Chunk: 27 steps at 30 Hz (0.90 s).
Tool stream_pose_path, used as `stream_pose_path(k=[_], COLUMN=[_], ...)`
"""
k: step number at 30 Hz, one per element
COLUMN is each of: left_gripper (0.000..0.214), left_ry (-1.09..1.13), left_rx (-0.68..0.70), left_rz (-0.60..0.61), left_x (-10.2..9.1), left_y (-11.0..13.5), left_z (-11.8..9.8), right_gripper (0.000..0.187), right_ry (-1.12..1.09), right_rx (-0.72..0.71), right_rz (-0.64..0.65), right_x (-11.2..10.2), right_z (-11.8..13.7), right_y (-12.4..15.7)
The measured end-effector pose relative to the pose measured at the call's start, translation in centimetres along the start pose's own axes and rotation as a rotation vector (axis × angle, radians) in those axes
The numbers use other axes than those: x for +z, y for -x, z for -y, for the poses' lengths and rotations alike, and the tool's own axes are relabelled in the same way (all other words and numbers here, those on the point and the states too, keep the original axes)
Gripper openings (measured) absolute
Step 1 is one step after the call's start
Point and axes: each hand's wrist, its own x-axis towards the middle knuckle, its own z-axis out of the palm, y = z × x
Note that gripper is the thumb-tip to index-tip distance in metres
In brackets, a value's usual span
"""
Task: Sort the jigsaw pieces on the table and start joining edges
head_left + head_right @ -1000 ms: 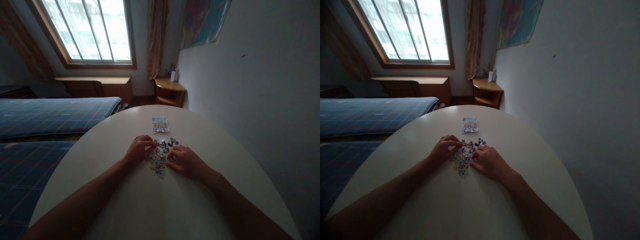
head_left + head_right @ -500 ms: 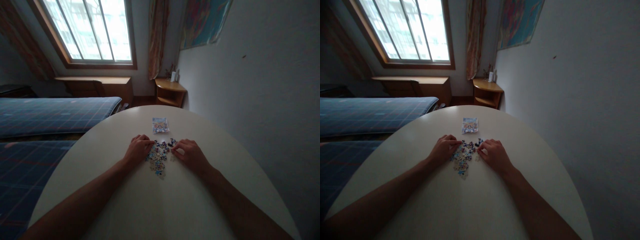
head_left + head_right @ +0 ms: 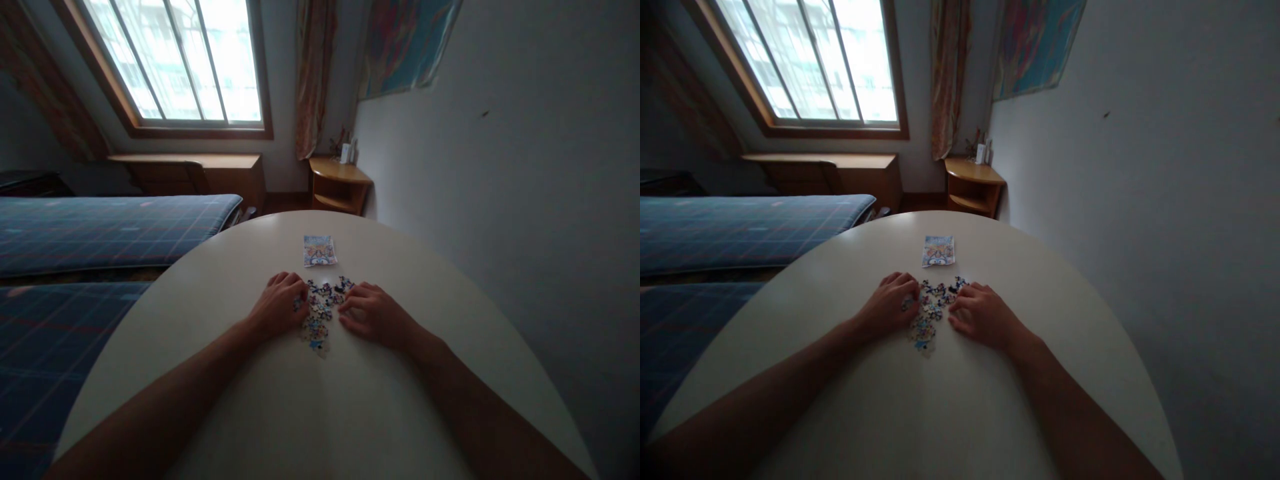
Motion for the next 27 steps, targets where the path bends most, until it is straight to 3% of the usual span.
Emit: stream_pose_path(k=[10,15,22,27], left_gripper=[0.001,0.006,0.006,0.006], left_ry=[0.151,0.215,0.131,0.075], left_rx=[0.019,-0.027,-0.038,-0.021], left_rz=[-0.043,-0.098,-0.143,-0.081], left_x=[0.3,0.6,0.8,0.6], left_y=[-0.2,-0.4,-0.6,-0.5], left_z=[0.6,1.2,1.5,1.3], right_gripper=[0.008,0.008,0.030,0.024], right_ry=[-0.064,-0.024,0.016,0.098], right_rx=[-0.030,-0.062,-0.071,0.011], right_rz=[-0.095,-0.059,-0.068,-0.062], right_x=[0.5,0.7,1.3,1.6], right_z=[-0.1,-0.1,1.2,0.9], right_y=[-0.2,-0.2,-0.5,-0.5])
